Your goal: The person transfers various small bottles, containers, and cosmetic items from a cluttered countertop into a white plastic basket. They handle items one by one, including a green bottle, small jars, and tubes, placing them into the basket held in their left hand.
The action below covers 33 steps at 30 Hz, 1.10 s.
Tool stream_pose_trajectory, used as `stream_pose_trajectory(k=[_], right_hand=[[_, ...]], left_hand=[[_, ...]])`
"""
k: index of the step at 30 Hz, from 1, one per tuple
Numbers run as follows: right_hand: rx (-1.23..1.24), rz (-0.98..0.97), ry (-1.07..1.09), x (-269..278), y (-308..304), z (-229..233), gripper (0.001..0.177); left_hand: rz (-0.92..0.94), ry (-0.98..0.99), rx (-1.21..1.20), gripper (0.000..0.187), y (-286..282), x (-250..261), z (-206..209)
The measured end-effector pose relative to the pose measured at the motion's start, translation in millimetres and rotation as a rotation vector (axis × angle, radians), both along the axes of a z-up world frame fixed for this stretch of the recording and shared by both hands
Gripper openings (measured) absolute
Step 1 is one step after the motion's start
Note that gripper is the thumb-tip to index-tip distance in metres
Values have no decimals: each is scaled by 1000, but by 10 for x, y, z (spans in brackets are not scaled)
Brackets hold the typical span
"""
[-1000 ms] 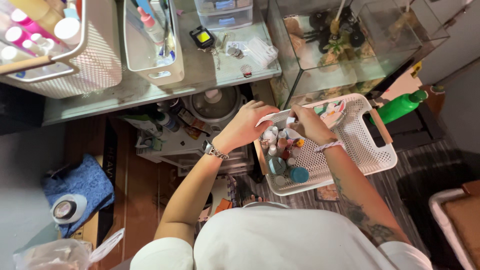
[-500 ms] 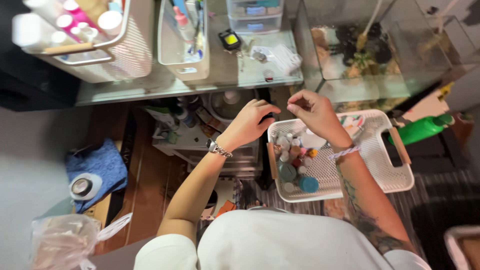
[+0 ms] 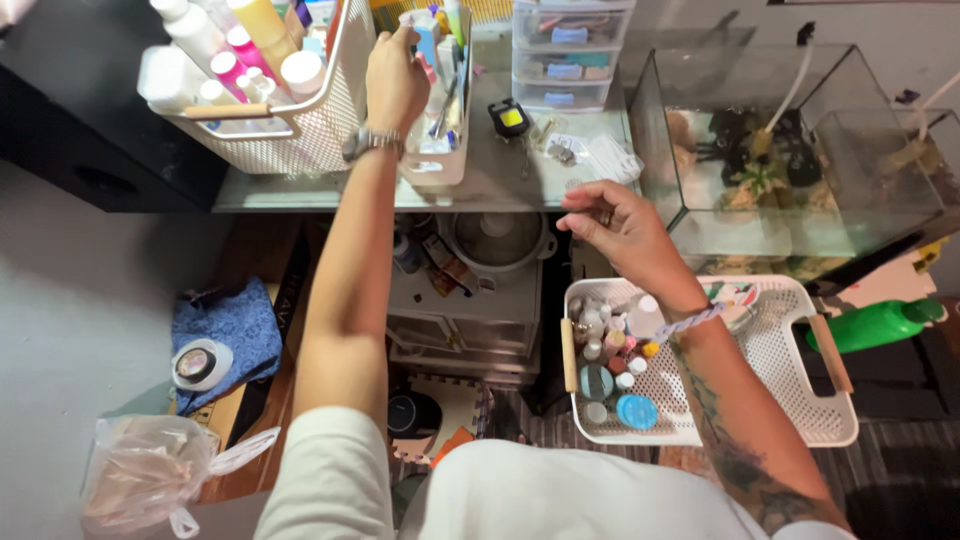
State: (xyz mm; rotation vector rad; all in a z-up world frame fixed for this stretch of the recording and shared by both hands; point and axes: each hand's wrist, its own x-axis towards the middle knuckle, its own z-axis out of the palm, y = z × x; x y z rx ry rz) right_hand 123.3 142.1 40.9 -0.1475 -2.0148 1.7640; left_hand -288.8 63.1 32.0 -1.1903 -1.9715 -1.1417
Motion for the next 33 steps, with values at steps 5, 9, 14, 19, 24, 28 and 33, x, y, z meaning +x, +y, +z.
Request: stream_pose_trajectory(k=[5, 9, 14, 19, 24, 28, 33], right_hand=[[-29, -39, 6, 54, 11, -10, 30], [7, -93, 47, 251, 108, -2, 28], [-2, -190, 4, 474, 174, 17, 29], [-29, -217, 14, 468, 175, 19, 30], [-43, -183, 68, 351, 86, 78, 35], [-117, -171, 158, 359, -33, 177, 48], [-144, -132, 224, 525, -61, 283, 56]], left_hand=[[83, 84, -307, 24, 348, -517, -126], [145, -159, -355, 19, 364, -435, -196], [127, -124, -220, 13, 176, -225, 195], [-255, 16, -75, 4, -143, 234, 886], [-840, -323, -121, 13, -281, 1013, 1160], [-1178, -515, -109, 21, -181, 1552, 993], [-1380, -751, -70, 17, 124, 1942, 647]])
